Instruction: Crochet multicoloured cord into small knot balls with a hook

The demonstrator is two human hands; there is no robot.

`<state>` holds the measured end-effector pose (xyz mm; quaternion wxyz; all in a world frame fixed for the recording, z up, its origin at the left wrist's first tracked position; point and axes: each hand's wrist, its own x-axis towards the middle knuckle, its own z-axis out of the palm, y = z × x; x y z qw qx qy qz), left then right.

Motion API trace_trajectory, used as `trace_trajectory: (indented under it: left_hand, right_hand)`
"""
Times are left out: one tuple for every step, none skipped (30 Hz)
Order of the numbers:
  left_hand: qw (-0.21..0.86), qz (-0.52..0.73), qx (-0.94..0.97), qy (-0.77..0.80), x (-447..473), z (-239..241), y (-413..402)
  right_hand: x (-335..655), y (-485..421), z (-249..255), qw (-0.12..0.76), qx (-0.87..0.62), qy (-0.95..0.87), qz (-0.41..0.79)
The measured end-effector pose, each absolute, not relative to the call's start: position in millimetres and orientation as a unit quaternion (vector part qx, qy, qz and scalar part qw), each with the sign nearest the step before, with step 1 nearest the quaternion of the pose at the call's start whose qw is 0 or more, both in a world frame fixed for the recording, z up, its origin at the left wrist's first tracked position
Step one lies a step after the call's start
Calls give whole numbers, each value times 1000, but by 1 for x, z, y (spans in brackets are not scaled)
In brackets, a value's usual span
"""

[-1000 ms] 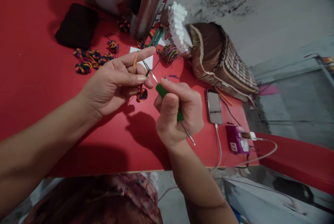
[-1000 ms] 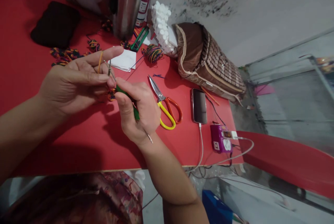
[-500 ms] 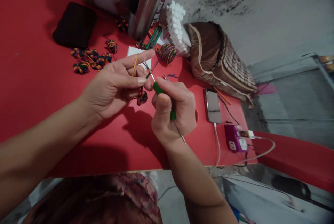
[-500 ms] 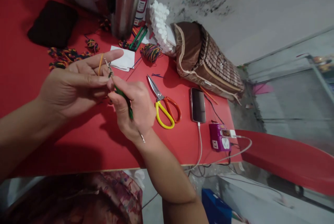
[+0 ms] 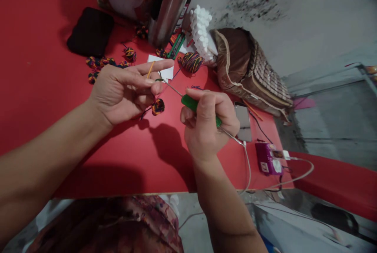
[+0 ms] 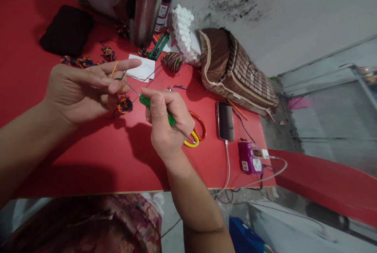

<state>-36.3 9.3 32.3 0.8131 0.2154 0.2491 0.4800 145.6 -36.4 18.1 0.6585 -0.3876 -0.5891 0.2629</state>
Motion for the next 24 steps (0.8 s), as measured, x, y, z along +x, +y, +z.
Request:
trace_trajectory:
  left_hand:
    - [815,477,216,246,-36,32,10]
    - [818,473,220,244,-36,32,10]
    - [820,467,224,243,-37,32,10]
    - [822,462,229,243,-37,31,11]
    - [824,458,231,241,-37,31,11]
    - [826,456,229,239,-37,30,11]
    - [828,457,223,236,-38,30,11]
    - [829,461,215,232,-38,30,11]
    - [830,464,208,227,-38,29,11]
    - [831,466,204,225,-38,29,11]
    - [831,467,204,224,-38,28,11]
    - [830,466,207,226,-38,27,11]
    - [828,464,213,230,-38,27,12]
    - [826,462,220,235,-38,26,12]
    - [824,460,227,238,-38,26,12]
    - [823,460,231,241,-38,25,13]
    - [822,460,233,240,-39,25,13]
    - [823,459,233,239,-39,25,13]
    - [825,459,231,235,-39,25,14]
    - [828,458,229,231,-39,25,14]
    - [829,458,226,229,-39,25,14]
    - [830,458,223,228,-39,25,14]
    - [830,459,223,228,-39,25,14]
    - [829,459,223,230,-39,25,14]
  right_hand:
    - [146,-36,18,658,-388,-588,267]
    - [147,-36,17,657,-389,-586,270]
    - [147,-35,16,657,-390,-584,274]
    - [147,-35,16,657,-390,-583,278]
    - [147,-35,15,656,-388,-582,282]
    - [147,-34,15,657,-387,-580,287]
    - [147,-34,15,656,-386,-578,292]
    - [147,-34,15,657,-386,-575,299]
    - [147,-34,15,659,-383,-570,305]
    - [147,-33,16,662,-380,-565,313]
    - [147,-33,16,665,-376,-559,322]
    - [147,-33,16,668,-371,-554,329]
    - [147,-33,16,670,-368,-551,334]
    - [147,-32,16,670,-368,-551,335]
    - [147,-32,16,667,-372,-552,335]
    - [147,-31,15,664,-377,-554,332]
    - [147,-31,15,661,-383,-556,327]
    - [148,-31,15,658,-387,-559,323]
    - [148,-30,15,656,-391,-560,320]
    - [148,-30,15,654,-394,-562,319]
    - [148,-30,15,653,-395,-563,319]
    - [147,-29,15,651,-394,-563,321]
    - [147,-29,15,650,-394,-562,326]
    - [147,-29,15,651,-393,-558,332]
